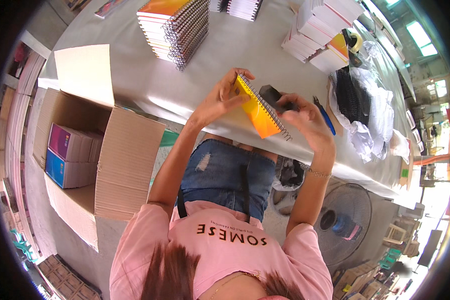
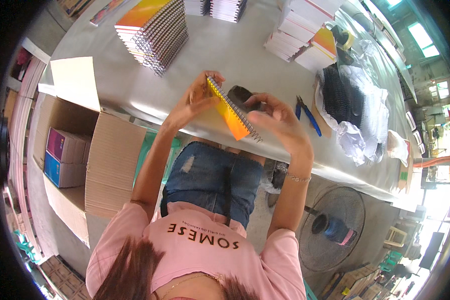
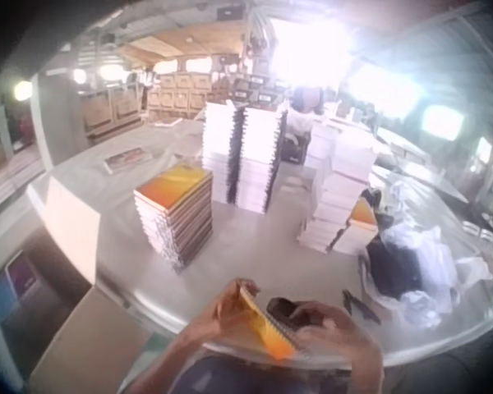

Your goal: The person assembles notebooks by hand and using pliers, by picking up a notepad, inserting a spiral binding, trimming the excess binding with pliers, and stacking the completed notebooks on a table.

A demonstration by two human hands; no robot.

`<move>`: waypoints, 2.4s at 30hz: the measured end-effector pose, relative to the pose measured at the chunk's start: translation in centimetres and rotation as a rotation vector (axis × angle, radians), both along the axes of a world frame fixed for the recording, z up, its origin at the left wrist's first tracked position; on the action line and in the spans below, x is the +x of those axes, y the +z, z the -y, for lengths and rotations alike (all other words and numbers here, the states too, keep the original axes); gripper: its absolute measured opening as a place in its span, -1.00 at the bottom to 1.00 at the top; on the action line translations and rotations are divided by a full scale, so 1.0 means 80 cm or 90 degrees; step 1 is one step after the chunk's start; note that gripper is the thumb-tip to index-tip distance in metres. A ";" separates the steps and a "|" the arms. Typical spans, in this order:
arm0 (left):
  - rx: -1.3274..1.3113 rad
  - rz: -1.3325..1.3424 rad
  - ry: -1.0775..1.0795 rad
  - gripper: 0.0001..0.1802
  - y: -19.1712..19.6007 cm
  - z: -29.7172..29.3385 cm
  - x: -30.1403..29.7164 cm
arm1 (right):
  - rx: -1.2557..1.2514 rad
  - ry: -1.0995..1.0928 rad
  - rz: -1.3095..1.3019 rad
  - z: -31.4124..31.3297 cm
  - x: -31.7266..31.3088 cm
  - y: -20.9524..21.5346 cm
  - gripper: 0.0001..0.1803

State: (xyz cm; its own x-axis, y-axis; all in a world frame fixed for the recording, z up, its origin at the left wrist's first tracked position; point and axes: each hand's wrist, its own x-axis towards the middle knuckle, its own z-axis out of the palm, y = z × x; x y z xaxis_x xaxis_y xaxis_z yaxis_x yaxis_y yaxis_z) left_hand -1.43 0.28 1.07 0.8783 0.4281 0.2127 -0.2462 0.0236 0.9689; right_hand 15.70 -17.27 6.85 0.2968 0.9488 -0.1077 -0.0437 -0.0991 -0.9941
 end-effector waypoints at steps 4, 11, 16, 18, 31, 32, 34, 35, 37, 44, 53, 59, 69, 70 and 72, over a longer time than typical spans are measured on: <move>-0.022 0.043 0.008 -0.60 -0.009 0.001 0.008 | -0.050 -0.119 0.348 -0.015 0.011 -0.012 -0.41; -0.005 0.073 0.177 -0.65 -0.018 0.030 0.014 | -0.177 -0.431 0.699 0.040 0.043 -0.042 -0.20; -0.079 0.011 0.204 -0.69 -0.004 0.044 0.016 | -0.306 -0.450 0.831 0.086 0.036 -0.076 -0.19; -0.095 -0.048 0.187 -0.68 0.001 0.041 0.016 | -0.211 -0.412 0.849 0.097 0.051 -0.079 -0.21; -0.159 0.044 0.114 -0.71 0.001 0.043 0.003 | 0.013 -0.405 0.058 0.066 -0.035 -0.025 -0.41; -0.148 0.060 0.120 -0.71 0.001 0.044 0.004 | 0.026 -0.428 0.041 0.062 -0.035 -0.024 -0.41; -0.116 0.090 0.131 -0.70 0.005 0.045 0.008 | 0.117 -0.418 -0.097 0.060 -0.027 -0.033 -0.44; -0.096 0.108 0.135 -0.69 0.008 0.045 0.011 | 0.161 -0.403 -0.185 0.059 -0.027 -0.037 -0.44; -0.076 0.122 0.146 -0.70 0.014 0.047 0.014 | 0.215 -0.370 -0.293 0.053 -0.032 -0.044 -0.45; -0.162 0.052 0.140 -0.67 -0.012 0.046 0.015 | 0.269 -0.386 -0.418 0.031 -0.063 -0.054 -0.46; -0.077 0.038 0.177 -0.75 0.002 0.045 0.020 | 0.233 -0.492 0.061 0.031 -0.097 -0.050 -0.37; 0.033 0.071 0.195 -0.73 0.005 0.040 0.020 | 0.149 -0.302 0.483 0.020 -0.109 -0.046 -0.31; 0.068 0.048 0.170 -0.72 0.010 0.032 0.016 | 0.119 -0.361 0.547 0.004 -0.138 -0.049 -0.22; 0.061 0.045 0.164 -0.72 0.009 0.031 0.016 | 0.117 -0.358 0.555 0.004 -0.139 -0.050 -0.23; 0.047 0.041 0.150 -0.73 0.005 0.029 0.015 | 0.115 -0.353 0.572 0.002 -0.139 -0.053 -0.23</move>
State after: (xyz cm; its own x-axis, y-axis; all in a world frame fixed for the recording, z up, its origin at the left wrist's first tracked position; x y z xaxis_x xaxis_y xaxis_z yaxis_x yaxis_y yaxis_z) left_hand -0.21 -2.00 1.49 0.7400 0.6005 0.3029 -0.2976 -0.1114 0.9482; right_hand 4.55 -17.45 2.64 0.5928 0.6368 0.4931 0.7174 -0.1393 -0.6826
